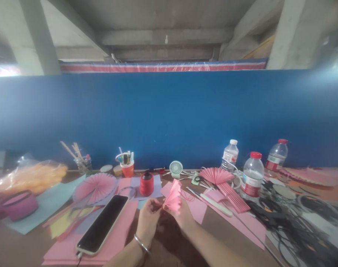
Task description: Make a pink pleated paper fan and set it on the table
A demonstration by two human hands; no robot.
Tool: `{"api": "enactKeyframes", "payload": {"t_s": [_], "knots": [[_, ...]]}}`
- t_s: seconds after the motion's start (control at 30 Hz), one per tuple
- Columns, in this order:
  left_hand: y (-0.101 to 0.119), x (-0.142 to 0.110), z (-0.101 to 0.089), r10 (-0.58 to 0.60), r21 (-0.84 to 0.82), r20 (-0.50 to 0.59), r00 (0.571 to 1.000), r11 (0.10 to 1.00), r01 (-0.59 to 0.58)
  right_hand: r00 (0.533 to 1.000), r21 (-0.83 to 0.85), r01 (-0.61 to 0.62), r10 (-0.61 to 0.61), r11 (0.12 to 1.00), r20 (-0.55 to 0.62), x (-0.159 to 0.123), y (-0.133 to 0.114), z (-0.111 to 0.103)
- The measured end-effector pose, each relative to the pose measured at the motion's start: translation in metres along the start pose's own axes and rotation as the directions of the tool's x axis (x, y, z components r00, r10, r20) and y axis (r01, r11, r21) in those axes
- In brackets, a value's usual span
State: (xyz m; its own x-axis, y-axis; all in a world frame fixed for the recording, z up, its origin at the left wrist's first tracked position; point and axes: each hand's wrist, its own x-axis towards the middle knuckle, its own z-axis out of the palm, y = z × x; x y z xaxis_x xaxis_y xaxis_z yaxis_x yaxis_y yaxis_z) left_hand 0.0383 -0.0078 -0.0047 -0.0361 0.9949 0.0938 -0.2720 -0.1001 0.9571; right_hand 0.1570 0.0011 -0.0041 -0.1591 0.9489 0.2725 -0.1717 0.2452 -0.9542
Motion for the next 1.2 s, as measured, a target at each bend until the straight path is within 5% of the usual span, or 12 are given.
{"api": "enactKeyframes", "payload": {"t_s": [0.2,0.37,0.63,0.93,1.2], "knots": [[-0.009,0.002,-0.006,0.101,0.173,0.016,0.995,0.980,-0.102,0.984,0.162,-0.041,0.067,0.986,-0.164,0.002,0.011,-0.005],[-0.010,0.000,-0.008,0.156,0.315,-0.010,0.988,0.938,-0.145,0.994,0.377,-0.064,0.092,0.924,-0.056,0.001,0.011,-0.006],[-0.001,-0.006,-0.004,0.059,0.208,0.204,0.977,0.973,-0.102,0.981,0.454,-0.193,0.169,0.870,0.095,0.001,0.003,-0.012],[-0.004,0.000,-0.008,-0.010,0.173,0.122,0.993,0.985,-0.011,0.985,0.407,-0.093,0.144,0.909,-0.097,0.008,0.015,-0.016],[-0.013,0.003,-0.012,-0.074,0.097,0.032,0.997,0.993,0.070,0.994,0.460,-0.085,0.106,0.884,-0.019,0.003,0.005,-0.011]]}}
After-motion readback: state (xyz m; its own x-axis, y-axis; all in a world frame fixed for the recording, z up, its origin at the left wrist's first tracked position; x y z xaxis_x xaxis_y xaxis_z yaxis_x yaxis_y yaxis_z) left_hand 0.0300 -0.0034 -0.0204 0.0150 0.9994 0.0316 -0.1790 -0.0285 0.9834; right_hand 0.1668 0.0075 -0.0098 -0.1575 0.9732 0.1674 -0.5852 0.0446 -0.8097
